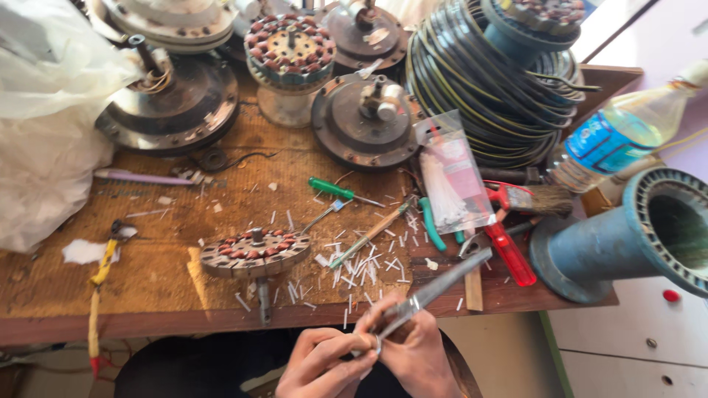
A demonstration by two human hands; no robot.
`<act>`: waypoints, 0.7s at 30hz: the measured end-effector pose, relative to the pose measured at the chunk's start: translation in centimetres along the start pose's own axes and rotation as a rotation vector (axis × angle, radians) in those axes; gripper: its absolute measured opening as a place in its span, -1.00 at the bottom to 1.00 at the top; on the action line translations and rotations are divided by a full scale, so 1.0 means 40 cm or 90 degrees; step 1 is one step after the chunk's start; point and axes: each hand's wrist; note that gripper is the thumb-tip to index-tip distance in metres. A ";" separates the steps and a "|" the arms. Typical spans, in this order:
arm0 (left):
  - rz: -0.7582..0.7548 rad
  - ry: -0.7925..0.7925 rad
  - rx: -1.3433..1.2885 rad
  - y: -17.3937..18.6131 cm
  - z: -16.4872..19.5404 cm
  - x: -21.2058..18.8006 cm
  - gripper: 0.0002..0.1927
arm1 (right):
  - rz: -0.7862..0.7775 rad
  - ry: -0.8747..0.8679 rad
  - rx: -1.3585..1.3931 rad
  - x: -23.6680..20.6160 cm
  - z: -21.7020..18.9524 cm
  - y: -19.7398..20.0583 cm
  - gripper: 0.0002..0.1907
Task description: The person works on a motor stator, using a screwdriver to adjust copper windings and a pair of scissors to cut small white insulating pieces. They insert the pieces into the stator slots and continue adjusting the windings.
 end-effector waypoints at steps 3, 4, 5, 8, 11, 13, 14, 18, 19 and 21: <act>-0.116 0.129 -0.226 0.036 -0.032 -0.004 -0.62 | -0.015 0.001 0.014 0.018 -0.051 -0.011 -0.76; -0.096 0.238 -0.268 0.043 -0.043 -0.014 -0.53 | -0.025 -0.015 0.001 0.019 -0.063 -0.012 -0.77; -0.075 0.349 -0.308 0.044 -0.053 -0.030 -0.45 | -0.035 -0.032 -0.012 0.020 -0.073 -0.011 -0.79; -0.152 0.292 -0.250 0.041 -0.138 -0.066 -0.53 | -0.097 0.029 -0.096 0.019 -0.089 0.004 -0.77; -0.389 0.719 -0.264 0.067 -0.254 -0.104 -0.70 | -0.161 0.024 -0.143 0.003 -0.096 0.014 -0.80; -0.536 0.916 -0.277 0.075 -0.308 -0.130 -0.72 | -0.176 0.007 -0.150 -0.005 -0.102 0.008 -0.82; -0.587 0.853 -0.272 0.082 -0.320 -0.137 -0.71 | -0.174 0.010 -0.153 -0.009 -0.104 0.000 -0.82; -0.608 0.164 -0.282 0.120 -0.298 -0.071 -0.77 | -0.171 -0.019 -0.061 -0.015 -0.112 -0.020 -0.78; -0.494 0.223 -0.252 0.144 -0.257 -0.048 -0.79 | -0.174 -0.056 -0.068 -0.019 -0.113 -0.018 -0.75; -0.238 0.389 -0.194 0.168 -0.146 -0.013 -0.81 | -0.195 -0.154 -0.077 -0.036 -0.110 -0.011 -0.70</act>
Point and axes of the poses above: each hand's wrist, its own x-axis towards the middle knuckle, its own y-axis out of the back of the hand, z = x × y, and after that the axes turned 4 degrees about y, right-handed
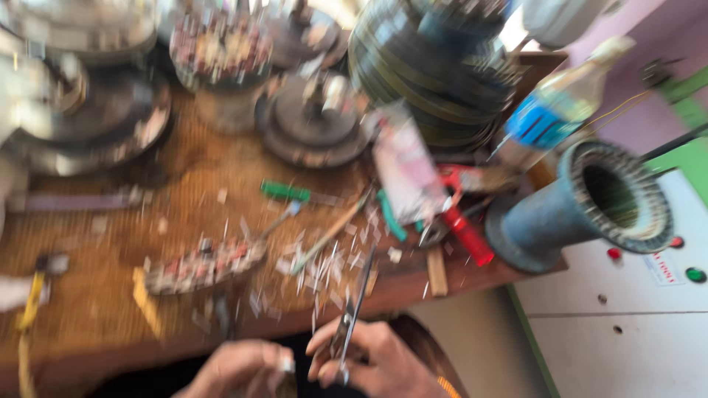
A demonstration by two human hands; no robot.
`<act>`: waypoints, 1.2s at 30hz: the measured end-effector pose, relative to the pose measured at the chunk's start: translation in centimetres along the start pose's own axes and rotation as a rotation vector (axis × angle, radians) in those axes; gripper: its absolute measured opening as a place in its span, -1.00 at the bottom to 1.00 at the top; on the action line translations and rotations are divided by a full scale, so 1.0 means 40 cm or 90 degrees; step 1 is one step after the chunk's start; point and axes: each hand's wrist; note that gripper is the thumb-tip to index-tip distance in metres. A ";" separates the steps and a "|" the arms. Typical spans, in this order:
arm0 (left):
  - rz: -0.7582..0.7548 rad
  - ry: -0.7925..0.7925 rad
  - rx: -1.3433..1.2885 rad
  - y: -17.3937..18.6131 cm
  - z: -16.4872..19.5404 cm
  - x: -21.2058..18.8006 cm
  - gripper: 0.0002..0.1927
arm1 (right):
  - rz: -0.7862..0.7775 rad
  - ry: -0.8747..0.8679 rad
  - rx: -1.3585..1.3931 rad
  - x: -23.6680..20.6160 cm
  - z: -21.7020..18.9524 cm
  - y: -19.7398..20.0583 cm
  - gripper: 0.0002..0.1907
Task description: The person works on a motor stator, using a screwdriver to adjust copper windings and a pair of scissors to cut small white insulating pieces. They insert the pieces into the stator slots and continue adjusting the windings.
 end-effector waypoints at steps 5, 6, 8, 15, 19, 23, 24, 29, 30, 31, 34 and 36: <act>0.262 0.067 -0.070 -0.101 0.182 -0.029 -0.83 | -0.087 -0.184 0.046 -0.017 0.026 -0.007 -0.56; 0.267 0.070 -0.074 -0.110 0.197 -0.017 -0.84 | -0.105 -0.212 0.053 -0.021 0.025 -0.004 -0.52; 0.262 0.090 -0.089 -0.123 0.214 0.016 -0.83 | -0.183 -0.201 0.008 -0.029 0.015 0.008 -0.42; 0.242 0.181 -0.140 -0.135 0.227 0.053 -0.85 | -0.273 -0.156 -0.130 -0.038 0.020 0.044 -0.27; 0.245 0.169 -0.124 -0.137 0.209 0.044 -0.87 | -0.265 -0.193 -0.072 -0.043 0.036 0.046 -0.23; 0.262 0.141 -0.092 -0.138 0.205 0.042 -0.88 | -0.269 -0.182 -0.053 -0.045 0.035 0.052 -0.19; 0.265 0.139 -0.080 -0.137 0.206 0.043 -0.88 | -0.262 -0.195 -0.088 -0.045 0.034 0.053 -0.19; 0.275 0.137 -0.089 -0.141 0.214 0.049 -0.87 | -0.227 -0.234 -0.065 -0.049 0.030 0.047 -0.20; 0.276 0.140 -0.088 -0.140 0.215 0.049 -0.87 | -0.213 -0.253 -0.071 -0.049 0.030 0.045 -0.21; 0.277 0.138 -0.088 -0.140 0.215 0.049 -0.87 | -0.213 -0.258 -0.066 -0.048 0.030 0.044 -0.21; 0.277 0.134 -0.083 -0.137 0.216 0.050 -0.88 | -0.215 -0.265 -0.045 -0.044 0.028 0.043 -0.24; 0.275 0.135 -0.077 -0.134 0.217 0.051 -0.88 | -0.219 -0.263 -0.025 -0.041 0.027 0.045 -0.27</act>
Point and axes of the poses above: each hand's wrist, its own x-axis towards the middle knuckle, its own y-axis out of the back of the hand, z = x × y, and after that the axes turned 4 degrees about y, right-handed
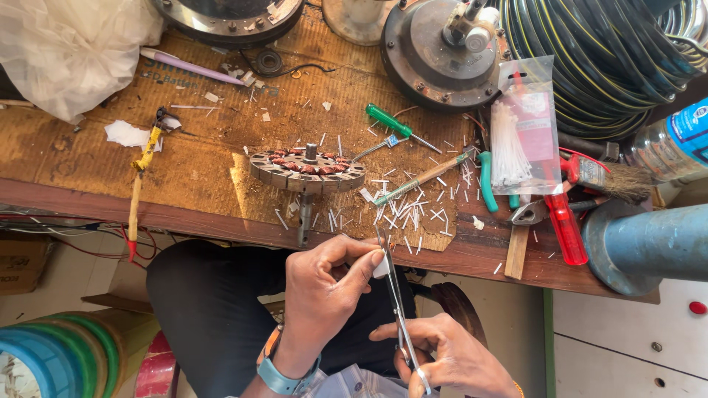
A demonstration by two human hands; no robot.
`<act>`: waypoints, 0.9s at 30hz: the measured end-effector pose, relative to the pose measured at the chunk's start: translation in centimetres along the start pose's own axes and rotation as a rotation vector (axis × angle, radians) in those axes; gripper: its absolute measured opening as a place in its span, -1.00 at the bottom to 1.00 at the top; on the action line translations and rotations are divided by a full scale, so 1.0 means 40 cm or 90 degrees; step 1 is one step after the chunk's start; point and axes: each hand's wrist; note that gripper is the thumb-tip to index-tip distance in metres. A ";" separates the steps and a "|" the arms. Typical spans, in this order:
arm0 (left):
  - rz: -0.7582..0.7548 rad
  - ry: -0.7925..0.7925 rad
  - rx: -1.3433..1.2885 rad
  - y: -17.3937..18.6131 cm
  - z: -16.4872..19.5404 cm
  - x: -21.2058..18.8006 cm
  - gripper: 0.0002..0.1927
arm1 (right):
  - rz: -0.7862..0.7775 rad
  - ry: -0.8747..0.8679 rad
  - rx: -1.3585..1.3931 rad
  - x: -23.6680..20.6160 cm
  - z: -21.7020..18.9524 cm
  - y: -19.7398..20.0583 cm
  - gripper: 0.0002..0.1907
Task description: The person works on a motor stator, using a screwdriver to adjust copper windings and a pair of scissors to cut small white insulating pieces. They insert the pieces into the stator slots and continue adjusting the windings.
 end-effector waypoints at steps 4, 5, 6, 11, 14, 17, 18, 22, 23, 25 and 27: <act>-0.002 0.034 -0.004 0.008 0.000 0.007 -0.86 | 0.008 0.005 -0.002 -0.001 0.004 0.002 -0.33; -0.004 0.036 -0.008 0.010 -0.001 0.008 -0.86 | 0.014 -0.009 0.010 -0.001 0.007 0.000 -0.35; -0.005 0.039 -0.012 0.012 -0.003 0.009 -0.86 | 0.019 -0.023 0.022 -0.002 0.011 -0.001 -0.37; -0.014 0.065 -0.013 0.013 -0.016 0.014 -0.85 | 0.058 -0.027 0.064 -0.003 0.031 -0.006 -0.47; -0.022 0.093 -0.017 0.009 -0.026 0.018 -0.84 | 0.067 -0.032 0.072 -0.003 0.040 -0.003 -0.50; -0.026 0.110 -0.012 0.008 -0.037 0.022 -0.84 | 0.082 -0.042 0.071 0.001 0.051 -0.002 -0.53; -0.027 0.113 -0.008 0.008 -0.041 0.024 -0.84 | 0.087 -0.045 0.071 0.002 0.056 -0.002 -0.54; -0.043 0.138 -0.044 0.009 -0.063 0.030 -0.83 | 0.077 -0.029 0.066 0.003 0.083 0.008 -0.56; -0.045 0.149 -0.056 0.009 -0.068 0.032 -0.82 | 0.068 -0.024 0.067 -0.002 0.089 0.015 -0.56; -0.048 0.160 -0.078 0.007 -0.078 0.036 -0.81 | 0.050 0.007 0.060 -0.013 0.102 0.030 -0.56; -0.049 0.162 -0.091 0.005 -0.083 0.037 -0.79 | 0.028 0.059 0.044 -0.021 0.111 0.040 -0.56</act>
Point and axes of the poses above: each hand's wrist, its own x-axis towards the middle knuckle, its own y-axis out of the back of the hand, z = x × y, and after that the axes turned 4 degrees about y, right-handed
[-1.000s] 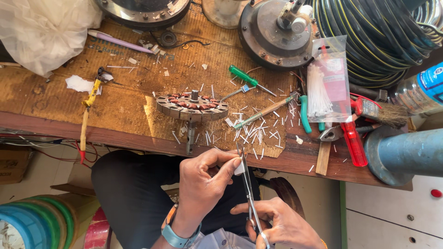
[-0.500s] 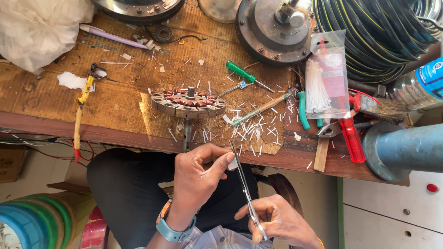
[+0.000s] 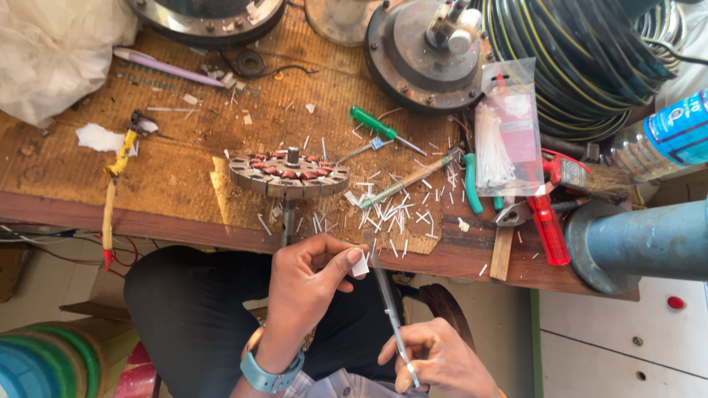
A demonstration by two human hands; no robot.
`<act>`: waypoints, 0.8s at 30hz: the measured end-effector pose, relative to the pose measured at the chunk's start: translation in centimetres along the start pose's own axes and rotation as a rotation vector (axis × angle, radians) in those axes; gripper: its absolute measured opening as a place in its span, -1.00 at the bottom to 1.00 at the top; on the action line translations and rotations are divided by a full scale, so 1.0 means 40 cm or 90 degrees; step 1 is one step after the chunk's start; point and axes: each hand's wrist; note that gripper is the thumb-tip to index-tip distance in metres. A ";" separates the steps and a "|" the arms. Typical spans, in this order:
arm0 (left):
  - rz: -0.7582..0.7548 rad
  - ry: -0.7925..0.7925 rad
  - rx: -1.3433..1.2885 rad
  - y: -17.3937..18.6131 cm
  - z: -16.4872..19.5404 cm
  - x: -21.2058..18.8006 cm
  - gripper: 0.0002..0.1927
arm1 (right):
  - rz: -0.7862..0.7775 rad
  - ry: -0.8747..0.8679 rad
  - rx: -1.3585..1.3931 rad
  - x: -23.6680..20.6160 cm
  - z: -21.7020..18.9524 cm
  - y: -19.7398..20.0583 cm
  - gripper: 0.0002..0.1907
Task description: The person works on a motor stator, using a screwdriver to adjust copper windings and a pair of scissors to cut small white insulating pieces. They insert the pieces into the stator slots and continue adjusting the windings.
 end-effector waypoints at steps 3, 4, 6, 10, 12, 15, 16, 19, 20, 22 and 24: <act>-0.021 -0.066 -0.158 -0.013 -0.002 -0.003 -0.77 | 0.208 0.142 0.022 0.016 0.000 -0.004 -0.38; -0.049 -0.047 -0.178 -0.017 -0.002 -0.005 -0.77 | 0.241 0.223 0.043 0.024 -0.007 -0.007 -0.30; -0.107 -0.009 -0.222 -0.025 -0.001 -0.010 -0.78 | 0.309 0.383 0.085 0.039 -0.033 -0.016 -0.15; -0.159 0.038 -0.297 -0.044 -0.013 -0.032 -0.81 | 0.416 0.465 0.081 0.072 -0.100 -0.053 -0.31; -0.152 -0.013 -0.280 -0.056 -0.025 -0.044 -0.81 | 0.439 0.438 0.042 0.082 -0.128 -0.068 -0.43; -0.092 -0.005 -0.210 -0.072 -0.041 -0.049 -0.81 | 0.519 0.347 0.013 0.095 -0.146 -0.084 -0.61; -0.079 -0.029 -0.222 -0.079 -0.045 -0.052 -0.81 | 0.524 0.366 0.032 0.103 -0.146 -0.086 -0.65; -0.050 -0.097 -0.279 -0.108 -0.053 -0.069 -0.83 | 0.507 0.458 0.107 0.135 -0.130 -0.100 -0.72; -0.046 -0.120 -0.313 -0.121 -0.054 -0.078 -0.84 | 0.478 0.514 0.144 0.149 -0.120 -0.108 -0.73; -0.037 -0.159 -0.378 -0.132 -0.054 -0.086 -0.86 | 0.437 0.578 0.154 0.161 -0.104 -0.116 -0.74; -0.025 -0.194 -0.442 -0.129 -0.050 -0.090 -0.89 | 0.416 0.593 0.101 0.163 -0.091 -0.115 -0.74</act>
Point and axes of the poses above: each hand's wrist, its own x-axis towards the middle knuckle, its own y-axis out of the back of the hand, z = x × y, and after that the axes turned 4 degrees about y, right-handed
